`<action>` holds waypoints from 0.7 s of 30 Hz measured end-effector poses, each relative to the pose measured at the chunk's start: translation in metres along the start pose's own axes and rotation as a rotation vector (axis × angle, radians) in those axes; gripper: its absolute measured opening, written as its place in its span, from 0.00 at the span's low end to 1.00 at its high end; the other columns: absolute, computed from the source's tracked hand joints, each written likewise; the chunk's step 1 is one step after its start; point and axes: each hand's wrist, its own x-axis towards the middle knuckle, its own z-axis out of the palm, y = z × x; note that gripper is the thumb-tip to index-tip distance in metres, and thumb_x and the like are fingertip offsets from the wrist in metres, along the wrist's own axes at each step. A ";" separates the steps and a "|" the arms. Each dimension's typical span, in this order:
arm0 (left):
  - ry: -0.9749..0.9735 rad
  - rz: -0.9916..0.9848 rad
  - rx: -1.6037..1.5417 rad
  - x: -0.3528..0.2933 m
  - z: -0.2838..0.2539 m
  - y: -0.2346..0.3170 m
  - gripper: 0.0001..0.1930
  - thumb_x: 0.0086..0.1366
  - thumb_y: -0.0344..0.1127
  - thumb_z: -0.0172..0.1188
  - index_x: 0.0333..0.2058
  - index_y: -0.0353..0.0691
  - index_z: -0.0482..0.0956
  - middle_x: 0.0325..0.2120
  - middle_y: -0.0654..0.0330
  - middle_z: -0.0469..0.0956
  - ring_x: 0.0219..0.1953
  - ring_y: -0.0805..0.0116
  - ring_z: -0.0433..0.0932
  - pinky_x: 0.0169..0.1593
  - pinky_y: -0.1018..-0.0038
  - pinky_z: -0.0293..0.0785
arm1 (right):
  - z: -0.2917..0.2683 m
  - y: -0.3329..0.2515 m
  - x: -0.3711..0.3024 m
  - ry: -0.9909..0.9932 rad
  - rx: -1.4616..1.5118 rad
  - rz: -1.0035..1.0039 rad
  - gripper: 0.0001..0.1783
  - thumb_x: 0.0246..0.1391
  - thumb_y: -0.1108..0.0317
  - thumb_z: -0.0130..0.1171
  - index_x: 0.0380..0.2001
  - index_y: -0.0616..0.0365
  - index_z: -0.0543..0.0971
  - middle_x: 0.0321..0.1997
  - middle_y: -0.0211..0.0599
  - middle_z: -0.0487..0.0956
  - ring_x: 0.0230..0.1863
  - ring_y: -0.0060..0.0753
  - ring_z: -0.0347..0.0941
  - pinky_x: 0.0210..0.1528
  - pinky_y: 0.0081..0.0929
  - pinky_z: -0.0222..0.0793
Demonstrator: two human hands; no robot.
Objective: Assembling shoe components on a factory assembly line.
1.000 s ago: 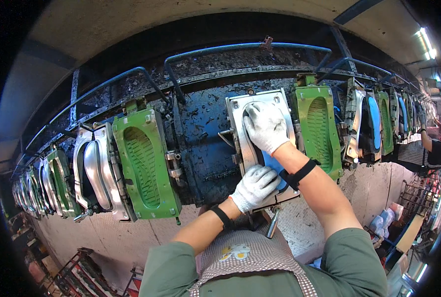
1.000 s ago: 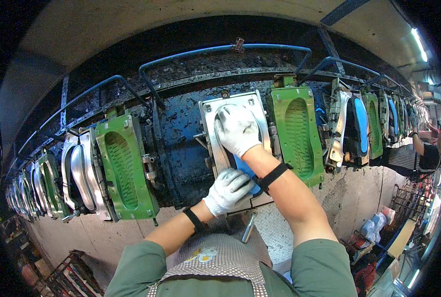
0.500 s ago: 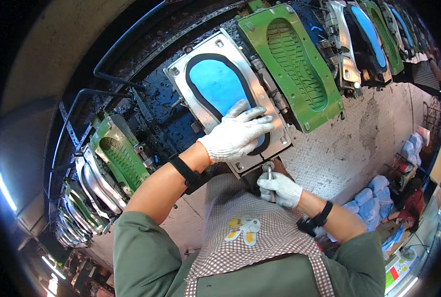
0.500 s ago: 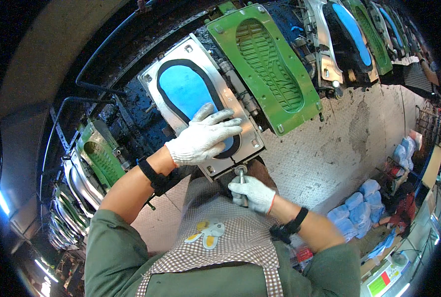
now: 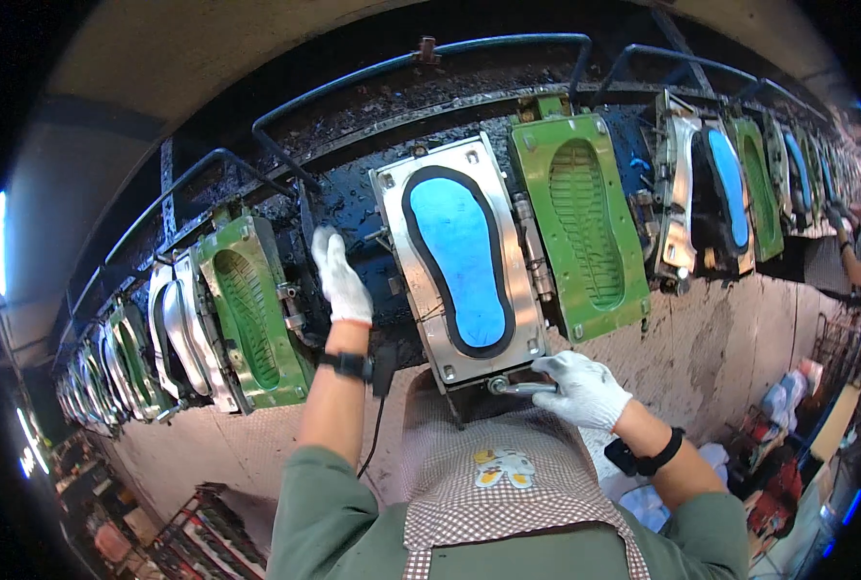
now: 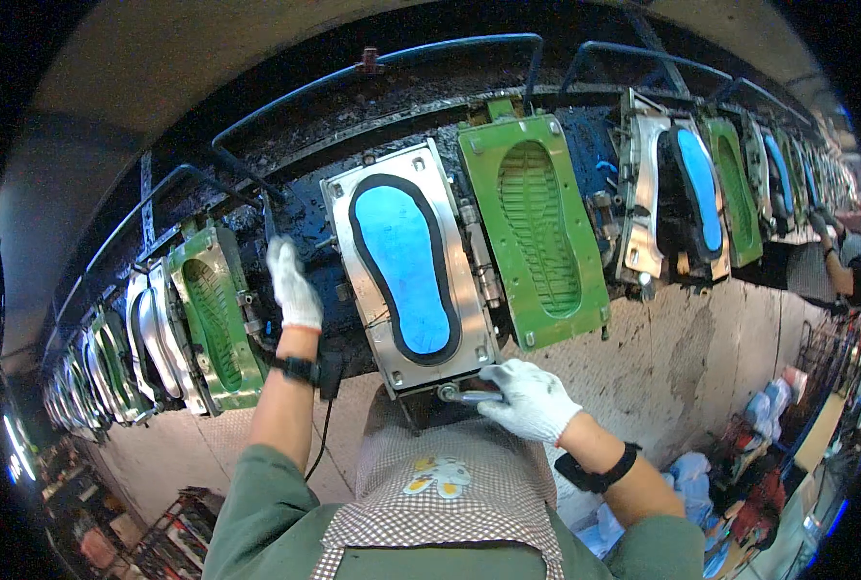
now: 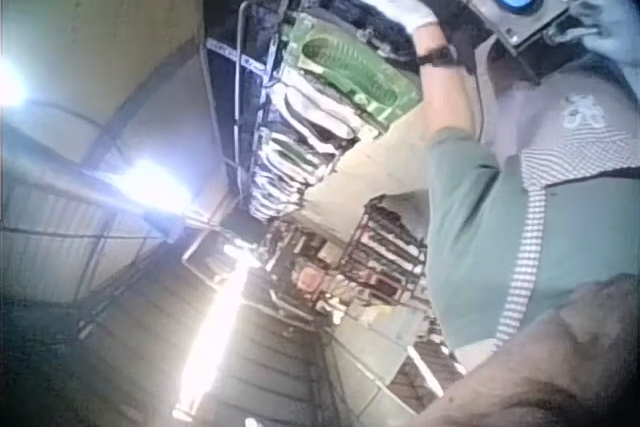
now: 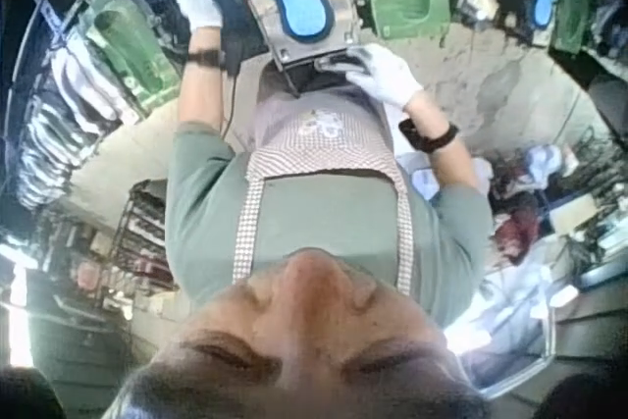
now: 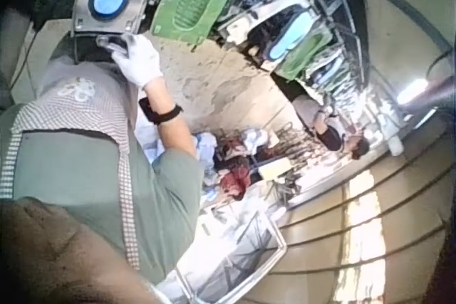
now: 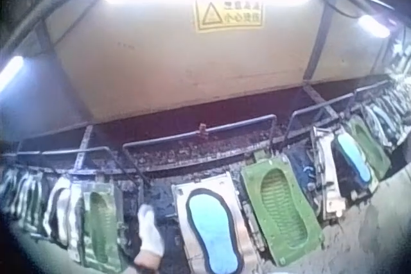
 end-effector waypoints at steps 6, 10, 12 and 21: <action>-0.279 -0.531 -0.060 -0.044 -0.032 -0.092 0.28 0.72 0.54 0.43 0.51 0.33 0.75 0.45 0.56 0.78 0.45 0.64 0.73 0.52 0.69 0.68 | -0.030 0.062 -0.052 0.427 0.360 0.161 0.15 0.56 0.64 0.59 0.45 0.59 0.78 0.44 0.47 0.78 0.46 0.46 0.78 0.49 0.33 0.73; -0.146 0.236 0.698 -0.034 -0.087 -0.151 0.16 0.69 0.41 0.51 0.49 0.38 0.75 0.40 0.58 0.79 0.39 0.66 0.77 0.44 0.71 0.75 | -0.090 0.116 -0.056 0.834 0.007 0.014 0.11 0.54 0.69 0.58 0.41 0.60 0.79 0.43 0.45 0.78 0.44 0.46 0.77 0.48 0.35 0.73; -0.150 -0.036 0.127 -0.023 -0.098 -0.179 0.12 0.68 0.35 0.52 0.48 0.40 0.75 0.40 0.60 0.79 0.39 0.67 0.77 0.45 0.71 0.76 | -0.123 0.161 -0.030 1.021 -0.256 -0.109 0.14 0.51 0.71 0.60 0.43 0.54 0.78 0.48 0.48 0.75 0.50 0.51 0.72 0.51 0.39 0.71; 0.184 0.574 0.828 -0.107 0.036 0.029 0.20 0.68 0.38 0.53 0.52 0.28 0.71 0.46 0.48 0.75 0.50 0.51 0.74 0.56 0.61 0.69 | -0.287 0.307 0.051 0.587 -0.902 0.273 0.20 0.63 0.57 0.43 0.46 0.61 0.74 0.51 0.54 0.75 0.53 0.53 0.71 0.56 0.45 0.65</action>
